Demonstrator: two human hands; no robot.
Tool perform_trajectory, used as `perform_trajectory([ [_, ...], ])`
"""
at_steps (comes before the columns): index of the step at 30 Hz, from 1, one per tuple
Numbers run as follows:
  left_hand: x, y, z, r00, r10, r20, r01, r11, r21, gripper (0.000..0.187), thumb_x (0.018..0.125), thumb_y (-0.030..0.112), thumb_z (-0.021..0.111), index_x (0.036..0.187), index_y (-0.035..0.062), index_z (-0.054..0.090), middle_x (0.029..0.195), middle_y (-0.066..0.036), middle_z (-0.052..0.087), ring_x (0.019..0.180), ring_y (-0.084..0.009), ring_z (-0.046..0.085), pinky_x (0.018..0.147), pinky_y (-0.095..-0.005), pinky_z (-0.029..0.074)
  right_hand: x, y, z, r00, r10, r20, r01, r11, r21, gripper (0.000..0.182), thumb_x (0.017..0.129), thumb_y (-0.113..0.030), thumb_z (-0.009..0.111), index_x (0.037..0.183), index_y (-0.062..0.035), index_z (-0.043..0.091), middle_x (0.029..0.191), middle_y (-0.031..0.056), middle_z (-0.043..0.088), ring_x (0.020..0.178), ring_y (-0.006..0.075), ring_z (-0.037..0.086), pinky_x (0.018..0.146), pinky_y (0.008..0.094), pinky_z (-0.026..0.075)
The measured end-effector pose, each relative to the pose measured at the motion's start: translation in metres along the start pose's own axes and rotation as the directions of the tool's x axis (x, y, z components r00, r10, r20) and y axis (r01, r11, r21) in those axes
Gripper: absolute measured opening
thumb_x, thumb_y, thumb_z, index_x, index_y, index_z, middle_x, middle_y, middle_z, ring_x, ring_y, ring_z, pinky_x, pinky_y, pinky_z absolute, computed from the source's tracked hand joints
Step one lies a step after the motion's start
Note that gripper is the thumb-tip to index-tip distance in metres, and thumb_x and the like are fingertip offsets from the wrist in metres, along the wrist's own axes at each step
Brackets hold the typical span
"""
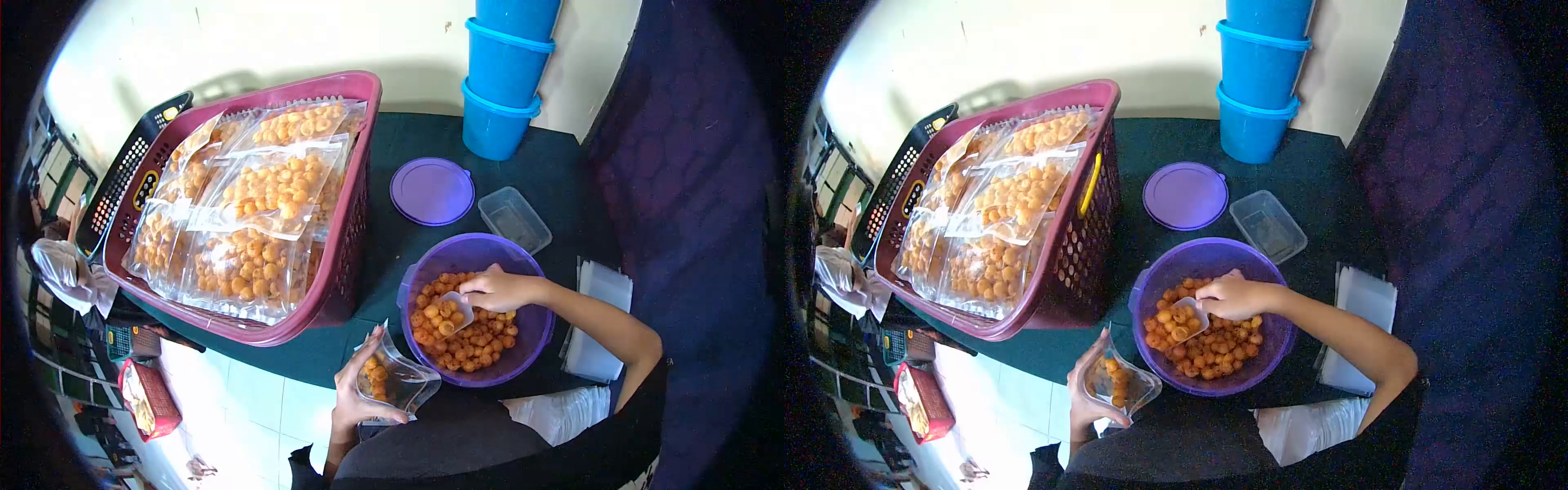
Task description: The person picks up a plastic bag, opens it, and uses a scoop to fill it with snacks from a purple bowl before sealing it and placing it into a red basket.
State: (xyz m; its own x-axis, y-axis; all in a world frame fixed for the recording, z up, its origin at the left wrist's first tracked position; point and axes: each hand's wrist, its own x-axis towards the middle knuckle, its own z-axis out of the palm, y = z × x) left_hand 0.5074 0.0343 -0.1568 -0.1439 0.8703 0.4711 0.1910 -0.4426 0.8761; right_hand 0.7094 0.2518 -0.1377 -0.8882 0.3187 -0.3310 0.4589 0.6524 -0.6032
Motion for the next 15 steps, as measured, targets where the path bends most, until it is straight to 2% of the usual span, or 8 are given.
perform_trajectory([
  [2, 0.001, 0.002, 0.001, 1.000, 0.011, -0.008, -0.011, 1.000, 0.009, 0.105, 0.030, 0.038, 0.083, 0.115, -0.0047, 0.039, 0.120, -0.027, 0.038, 0.114, -0.0375, 0.035, 0.097, -0.0456, 0.024, -0.001, 0.002, 0.001, 0.999, 0.008, 0.040, -0.012, 0.994, 0.105, 0.027, 0.082, -0.029, 0.037, 0.079, -0.0089, 0.054, 0.069, 0.0100, 0.057, 0.080, 0.0299, 0.053, 0.084, 0.0492, 0.025],
  [3, 0.001, 0.003, 0.001, 1.000, 0.004, -0.012, -0.004, 1.000, 0.002, 0.105, 0.030, 0.037, 0.083, 0.116, -0.0045, 0.039, 0.120, -0.027, 0.038, 0.114, -0.0374, 0.035, 0.097, -0.0456, 0.024, -0.003, 0.001, -0.003, 0.999, 0.006, 0.039, -0.010, 0.995, 0.102, 0.027, 0.082, -0.029, 0.037, 0.079, -0.0089, 0.054, 0.069, 0.0100, 0.057, 0.080, 0.0299, 0.053, 0.084, 0.0492, 0.025],
  [5, 0.002, 0.006, 0.001, 1.000, -0.003, -0.015, 0.003, 1.000, -0.004, 0.105, 0.030, 0.037, 0.083, 0.116, -0.0043, 0.038, 0.120, -0.027, 0.038, 0.114, -0.0373, 0.035, 0.097, -0.0456, 0.024, -0.008, -0.005, -0.015, 0.989, 0.095, 0.117, -0.103, 0.992, 0.071, 0.027, 0.082, -0.028, 0.037, 0.078, -0.0082, 0.054, 0.068, 0.0109, 0.057, 0.080, 0.0297, 0.054, 0.087, 0.0504, 0.023],
  [6, 0.002, 0.008, 0.001, 0.999, -0.031, -0.010, 0.031, 1.000, 0.000, 0.105, 0.030, 0.037, 0.083, 0.116, -0.0039, 0.038, 0.120, -0.027, 0.038, 0.115, -0.0370, 0.034, 0.097, -0.0456, 0.024, -0.010, -0.003, -0.017, 0.995, 0.076, 0.062, -0.080, 0.995, 0.059, 0.027, 0.080, -0.026, 0.037, 0.075, -0.0053, 0.054, 0.066, 0.0119, 0.056, 0.075, 0.0282, 0.054, 0.084, 0.0441, 0.030],
  [7, 0.002, 0.010, 0.001, 0.998, -0.057, -0.004, 0.057, 0.998, 0.004, 0.105, 0.030, 0.037, 0.083, 0.117, -0.0034, 0.038, 0.120, -0.027, 0.038, 0.115, -0.0368, 0.034, 0.097, -0.0456, 0.024, -0.012, -0.001, -0.018, 0.995, 0.076, 0.059, -0.080, 0.995, 0.060, 0.027, 0.080, -0.026, 0.037, 0.075, -0.0053, 0.054, 0.066, 0.0119, 0.056, 0.075, 0.0282, 0.054, 0.084, 0.0441, 0.030],
  [9, 0.005, 0.008, 0.003, 0.999, -0.050, -0.002, 0.050, 0.999, -0.016, 0.106, 0.031, 0.037, 0.083, 0.118, -0.0031, 0.038, 0.121, -0.026, 0.037, 0.116, -0.0366, 0.034, 0.097, -0.0456, 0.024, -0.015, 0.001, -0.021, 0.999, 0.008, -0.032, -0.003, 0.984, 0.176, 0.026, 0.079, -0.023, 0.038, 0.073, -0.0019, 0.053, 0.063, 0.0126, 0.054, 0.065, 0.0238, 0.053, 0.071, 0.0373, 0.038],
  [10, 0.007, 0.008, 0.004, 0.999, -0.044, -0.003, 0.044, 0.998, -0.035, 0.106, 0.031, 0.037, 0.083, 0.118, -0.0027, 0.037, 0.121, -0.026, 0.037, 0.116, -0.0364, 0.033, 0.097, -0.0455, 0.024, -0.015, 0.002, -0.020, 0.997, -0.002, -0.072, 0.017, 0.979, 0.202, 0.026, 0.078, -0.020, 0.039, 0.071, 0.0018, 0.051, 0.059, 0.0130, 0.051, 0.056, 0.0192, 0.050, 0.057, 0.0332, 0.039],
  [15, 0.020, 0.012, 0.010, 0.999, -0.041, 0.026, 0.041, 0.999, 0.007, 0.105, 0.032, 0.037, 0.083, 0.119, -0.0023, 0.037, 0.122, -0.026, 0.036, 0.117, -0.0363, 0.032, 0.097, -0.0454, 0.023, -0.028, -0.023, -0.051, 0.986, -0.092, -0.138, 0.120, 0.970, 0.211, 0.025, 0.078, -0.018, 0.041, 0.070, 0.0036, 0.051, 0.057, 0.0140, 0.049, 0.053, 0.0167, 0.048, 0.053, 0.0329, 0.037],
])
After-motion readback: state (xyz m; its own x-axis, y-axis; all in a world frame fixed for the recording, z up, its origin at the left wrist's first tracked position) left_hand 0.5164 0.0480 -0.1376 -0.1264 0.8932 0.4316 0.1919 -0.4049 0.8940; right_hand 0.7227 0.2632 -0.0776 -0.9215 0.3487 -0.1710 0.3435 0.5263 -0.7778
